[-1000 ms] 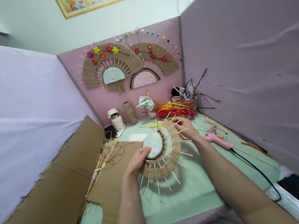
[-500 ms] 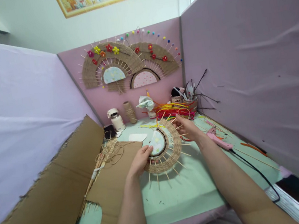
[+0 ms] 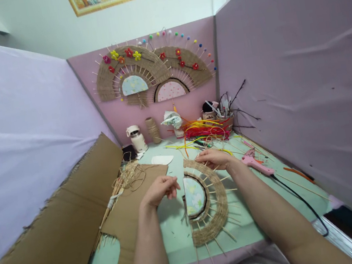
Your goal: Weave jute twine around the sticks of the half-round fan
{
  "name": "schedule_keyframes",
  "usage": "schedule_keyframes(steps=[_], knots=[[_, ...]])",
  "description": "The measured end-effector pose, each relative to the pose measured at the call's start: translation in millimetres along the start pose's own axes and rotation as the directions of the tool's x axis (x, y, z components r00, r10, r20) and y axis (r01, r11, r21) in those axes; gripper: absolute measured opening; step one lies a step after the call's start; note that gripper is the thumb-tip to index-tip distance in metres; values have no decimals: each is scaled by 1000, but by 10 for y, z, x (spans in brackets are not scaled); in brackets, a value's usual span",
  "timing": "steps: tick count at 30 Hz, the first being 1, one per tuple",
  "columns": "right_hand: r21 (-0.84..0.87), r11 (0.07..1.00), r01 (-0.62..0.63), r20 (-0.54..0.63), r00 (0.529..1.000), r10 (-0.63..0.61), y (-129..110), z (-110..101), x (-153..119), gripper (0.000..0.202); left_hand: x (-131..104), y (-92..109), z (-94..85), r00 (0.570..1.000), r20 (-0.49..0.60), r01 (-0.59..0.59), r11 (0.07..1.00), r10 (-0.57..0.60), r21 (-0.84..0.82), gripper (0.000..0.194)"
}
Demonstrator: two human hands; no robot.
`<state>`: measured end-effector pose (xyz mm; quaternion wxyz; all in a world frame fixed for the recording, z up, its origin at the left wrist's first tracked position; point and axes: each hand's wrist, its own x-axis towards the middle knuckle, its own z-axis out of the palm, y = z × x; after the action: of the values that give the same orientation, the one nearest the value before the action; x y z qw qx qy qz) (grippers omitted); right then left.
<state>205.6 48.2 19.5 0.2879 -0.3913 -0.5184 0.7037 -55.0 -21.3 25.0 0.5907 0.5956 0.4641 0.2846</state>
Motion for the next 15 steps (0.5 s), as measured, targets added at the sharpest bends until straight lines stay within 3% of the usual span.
schedule_keyframes(steps=[3, 5, 9, 15], knots=[[-32, 999, -10, 15, 1000, 11, 47, 121, 39, 33, 141, 8, 89, 935, -345, -132, 981, 76, -142, 41], [-41, 999, -13, 30, 999, 14, 77, 190, 57, 33, 239, 2, 198, 896, -442, -144, 968, 39, -206, 44], [-63, 998, -24, 72, 997, 29, 112, 271, 66, 34, 347, -49, 375, 901, -433, -158, 951, 28, -267, 46], [-89, 996, -17, 84, 996, 25, 120, 285, 69, 33, 354, -140, 365, 912, -409, -108, 944, -31, -313, 44]])
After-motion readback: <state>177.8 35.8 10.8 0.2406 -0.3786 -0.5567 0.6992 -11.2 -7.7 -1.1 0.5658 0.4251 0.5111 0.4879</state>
